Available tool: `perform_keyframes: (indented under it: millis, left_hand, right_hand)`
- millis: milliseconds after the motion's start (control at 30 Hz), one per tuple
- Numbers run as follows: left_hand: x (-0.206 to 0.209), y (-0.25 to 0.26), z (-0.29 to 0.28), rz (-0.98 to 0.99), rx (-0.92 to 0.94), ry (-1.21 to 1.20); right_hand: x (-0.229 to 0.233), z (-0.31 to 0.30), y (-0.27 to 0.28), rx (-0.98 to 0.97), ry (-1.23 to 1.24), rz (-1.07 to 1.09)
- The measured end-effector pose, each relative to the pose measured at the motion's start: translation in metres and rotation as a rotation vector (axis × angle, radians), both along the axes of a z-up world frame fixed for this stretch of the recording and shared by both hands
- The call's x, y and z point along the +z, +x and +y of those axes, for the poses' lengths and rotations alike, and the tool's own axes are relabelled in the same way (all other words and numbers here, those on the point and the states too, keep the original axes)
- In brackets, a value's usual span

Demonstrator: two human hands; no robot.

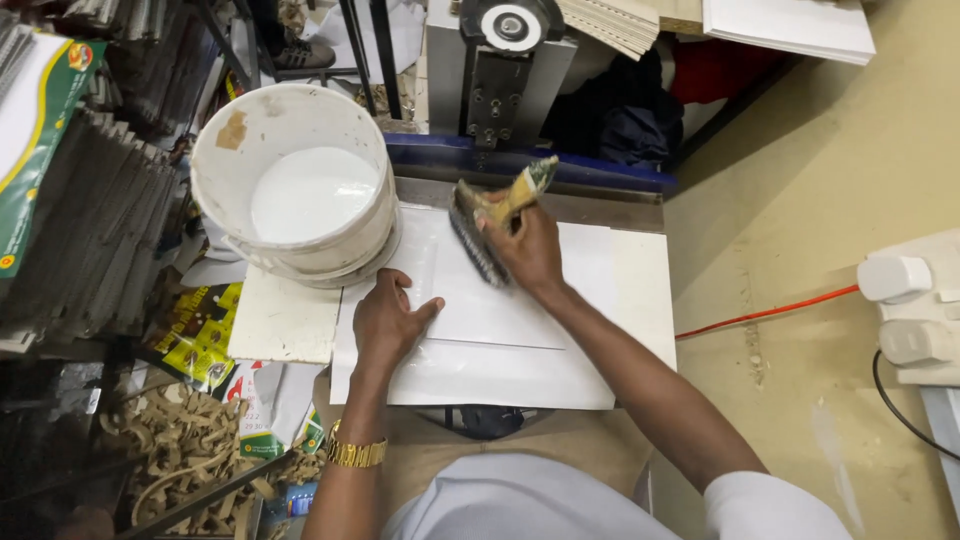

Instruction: The person applies glue to the spine of a white paper cover using a brush dipped in a bucket. They then fold the cover over and press it down to adhere the edges.

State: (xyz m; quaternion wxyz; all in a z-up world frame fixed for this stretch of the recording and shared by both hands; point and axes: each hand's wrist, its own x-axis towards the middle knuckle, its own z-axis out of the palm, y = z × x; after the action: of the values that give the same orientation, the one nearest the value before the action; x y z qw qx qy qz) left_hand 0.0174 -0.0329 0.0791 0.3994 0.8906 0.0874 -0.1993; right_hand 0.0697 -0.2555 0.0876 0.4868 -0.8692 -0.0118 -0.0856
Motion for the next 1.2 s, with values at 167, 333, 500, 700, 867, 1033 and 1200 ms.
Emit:
perform_keyframes:
  millis: [167,333,500,700,867,1033,1200]
  left_hand:
    - [-0.009,-0.001,-0.001,-0.073,0.005,0.024]
    - [-0.01,-0.001,0.001,-0.085,-0.015,0.013]
    - [-0.018,-0.005,0.0,-0.115,0.006,0.006]
    - [-0.026,-0.007,0.0,-0.105,0.038,-0.007]
    - [-0.026,-0.001,0.002,-0.121,0.018,-0.012]
    - [-0.02,-0.004,0.002,-0.131,0.022,-0.024]
    - [-0.021,-0.005,0.004,-0.132,0.029,-0.028]
  right_hand:
    - [0.006,-0.025,-0.061,-0.382,0.043,0.104]
    - [0.021,-0.08,-0.086,-0.6,-0.158,-0.032]
    - [0.013,-0.01,-0.104,-0.59,0.05,-0.047]
    - [-0.039,-0.025,-0.131,-0.48,0.359,0.04]
    - [-0.012,-0.104,-0.147,-0.727,-0.076,-0.056]
    - [0.006,-0.054,-0.109,-0.613,0.177,-0.032]
    - [-0.023,-0.062,-0.087,-0.545,0.176,-0.027]
